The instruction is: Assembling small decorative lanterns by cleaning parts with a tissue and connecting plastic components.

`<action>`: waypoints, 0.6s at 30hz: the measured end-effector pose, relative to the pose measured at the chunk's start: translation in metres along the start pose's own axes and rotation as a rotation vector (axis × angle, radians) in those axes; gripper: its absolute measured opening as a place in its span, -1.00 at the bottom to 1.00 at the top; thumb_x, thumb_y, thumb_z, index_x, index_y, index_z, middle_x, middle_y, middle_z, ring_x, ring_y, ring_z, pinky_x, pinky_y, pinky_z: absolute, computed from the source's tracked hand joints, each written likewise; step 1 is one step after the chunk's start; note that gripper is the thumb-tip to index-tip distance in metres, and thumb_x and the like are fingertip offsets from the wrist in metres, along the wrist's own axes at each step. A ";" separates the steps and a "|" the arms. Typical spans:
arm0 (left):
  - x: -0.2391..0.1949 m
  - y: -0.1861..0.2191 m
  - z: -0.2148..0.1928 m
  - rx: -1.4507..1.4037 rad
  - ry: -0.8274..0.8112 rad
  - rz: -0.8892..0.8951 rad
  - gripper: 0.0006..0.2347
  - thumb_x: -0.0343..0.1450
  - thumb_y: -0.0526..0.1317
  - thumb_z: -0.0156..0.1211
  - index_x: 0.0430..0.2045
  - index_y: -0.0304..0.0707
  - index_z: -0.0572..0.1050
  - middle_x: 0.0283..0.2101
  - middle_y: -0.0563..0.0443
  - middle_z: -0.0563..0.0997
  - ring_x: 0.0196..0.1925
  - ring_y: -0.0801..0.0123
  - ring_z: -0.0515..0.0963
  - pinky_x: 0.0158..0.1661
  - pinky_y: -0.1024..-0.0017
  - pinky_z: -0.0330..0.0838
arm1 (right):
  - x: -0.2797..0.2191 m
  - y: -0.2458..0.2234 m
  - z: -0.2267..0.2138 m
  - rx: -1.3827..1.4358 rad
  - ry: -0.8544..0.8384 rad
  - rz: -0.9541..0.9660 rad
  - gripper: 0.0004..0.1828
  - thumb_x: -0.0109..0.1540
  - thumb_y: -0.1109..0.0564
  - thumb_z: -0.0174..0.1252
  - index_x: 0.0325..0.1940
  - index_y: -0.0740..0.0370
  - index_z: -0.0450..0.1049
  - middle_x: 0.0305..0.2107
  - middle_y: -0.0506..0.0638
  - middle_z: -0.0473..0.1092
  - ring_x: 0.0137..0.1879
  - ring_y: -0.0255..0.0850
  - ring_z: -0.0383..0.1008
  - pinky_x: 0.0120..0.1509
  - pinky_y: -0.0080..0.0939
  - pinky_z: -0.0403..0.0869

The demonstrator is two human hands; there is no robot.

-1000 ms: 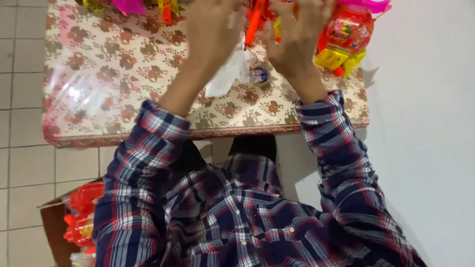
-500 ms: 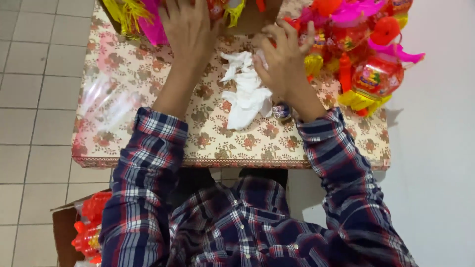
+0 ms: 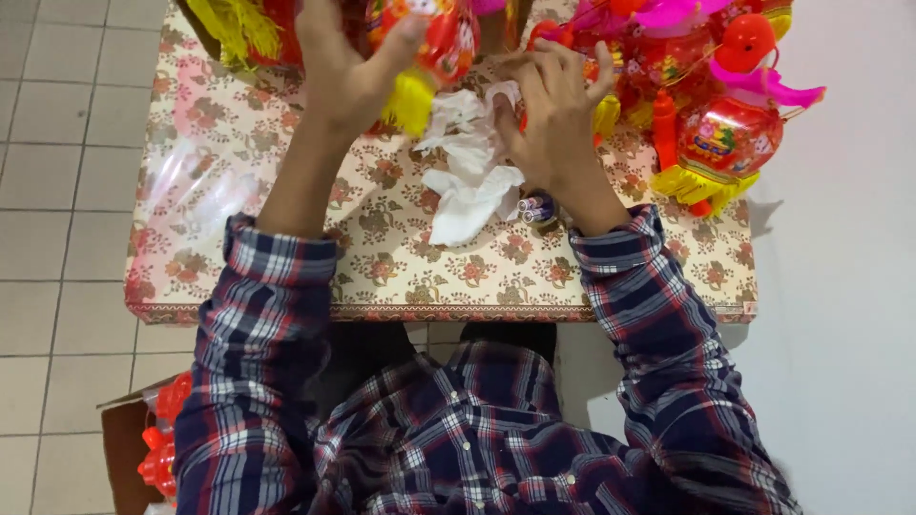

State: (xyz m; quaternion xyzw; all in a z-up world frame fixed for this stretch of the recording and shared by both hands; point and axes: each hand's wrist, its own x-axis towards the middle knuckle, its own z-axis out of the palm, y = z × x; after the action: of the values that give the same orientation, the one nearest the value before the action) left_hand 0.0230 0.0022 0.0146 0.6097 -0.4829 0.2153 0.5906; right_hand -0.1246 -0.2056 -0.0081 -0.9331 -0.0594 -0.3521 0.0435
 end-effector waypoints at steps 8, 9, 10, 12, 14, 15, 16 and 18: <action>-0.018 -0.006 0.001 -0.560 0.011 -0.257 -0.53 0.63 0.10 0.09 0.39 0.02 0.19 0.37 -0.12 0.42 0.34 0.12 0.48 0.34 0.08 0.44 | 0.001 0.001 0.004 0.071 -0.167 0.260 -0.01 0.27 -0.70 -0.44 -0.05 0.25 0.41 -0.06 0.20 0.42 0.14 0.10 0.36 0.39 0.40 -0.01; -0.016 -0.001 0.003 -0.695 0.001 -0.200 -0.56 0.65 0.13 0.02 0.38 0.02 0.22 0.37 -0.04 0.39 0.42 0.14 0.39 0.42 0.04 0.31 | 0.001 -0.002 0.001 0.216 -0.187 0.243 -0.23 0.32 -0.54 -0.19 0.17 0.16 0.34 0.11 0.13 0.36 0.26 0.08 0.32 0.41 0.42 -0.10; -0.015 0.003 0.006 -0.830 -0.006 -0.140 -0.58 0.67 0.15 -0.05 0.37 0.02 0.25 0.37 0.03 0.36 0.49 0.14 0.31 0.50 -0.02 0.19 | 0.002 -0.006 -0.003 0.362 -0.206 0.225 -0.33 0.37 -0.37 0.05 0.40 0.07 0.27 0.28 0.06 0.29 0.39 0.05 0.28 0.44 0.43 -0.20; -0.015 0.002 0.006 -0.915 -0.030 -0.118 -0.62 0.70 0.10 -0.12 0.39 0.05 0.28 0.39 0.07 0.37 0.52 0.18 0.30 0.54 0.02 0.18 | 0.002 -0.010 -0.003 0.383 -0.227 0.238 -0.24 0.32 -0.51 -0.13 0.37 0.03 0.28 0.23 0.07 0.34 0.39 0.04 0.27 0.46 0.38 -0.22; -0.014 0.005 0.002 -0.995 -0.050 -0.091 -0.65 0.73 0.05 -0.18 0.40 0.07 0.30 0.40 0.12 0.38 0.54 0.22 0.29 0.57 0.05 0.18 | 0.000 -0.012 0.003 0.407 -0.248 0.244 -0.12 0.26 -0.64 -0.31 0.34 -0.01 0.28 0.18 0.07 0.38 0.39 0.04 0.27 0.48 0.33 -0.24; -0.012 0.008 0.001 -0.972 -0.024 -0.149 -0.63 0.69 0.07 -0.14 0.37 0.06 0.30 0.36 0.12 0.39 0.50 0.24 0.33 0.54 0.08 0.22 | -0.004 -0.010 0.007 0.464 -0.230 0.242 -0.40 0.31 -0.52 -0.17 -0.02 0.03 0.19 -0.09 -0.01 0.24 0.16 -0.05 0.21 0.40 0.20 -0.09; -0.011 0.011 0.000 -0.950 0.002 -0.206 -0.62 0.65 0.09 -0.11 0.34 0.05 0.31 0.31 0.12 0.41 0.46 0.25 0.36 0.50 0.11 0.27 | -0.008 -0.008 0.012 0.521 -0.212 0.240 -0.44 0.35 -0.39 -0.03 -0.38 0.07 0.10 -0.36 -0.09 0.09 -0.07 -0.13 0.16 0.33 0.07 0.06; -0.009 0.012 -0.008 -0.916 0.038 -0.298 -0.59 0.59 0.11 -0.05 0.30 0.03 0.31 0.24 0.13 0.42 0.39 0.26 0.42 0.44 0.15 0.34 | -0.013 -0.007 0.010 0.589 -0.227 0.308 -0.38 0.37 -0.30 0.04 0.02 0.32 0.08 -0.02 0.22 0.14 0.18 0.14 0.18 0.39 0.21 0.17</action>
State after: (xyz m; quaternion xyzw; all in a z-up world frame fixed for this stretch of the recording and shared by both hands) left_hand 0.0109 0.0142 0.0152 0.3457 -0.4245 -0.0956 0.8314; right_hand -0.1286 -0.1989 -0.0238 -0.9118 -0.0214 -0.2032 0.3563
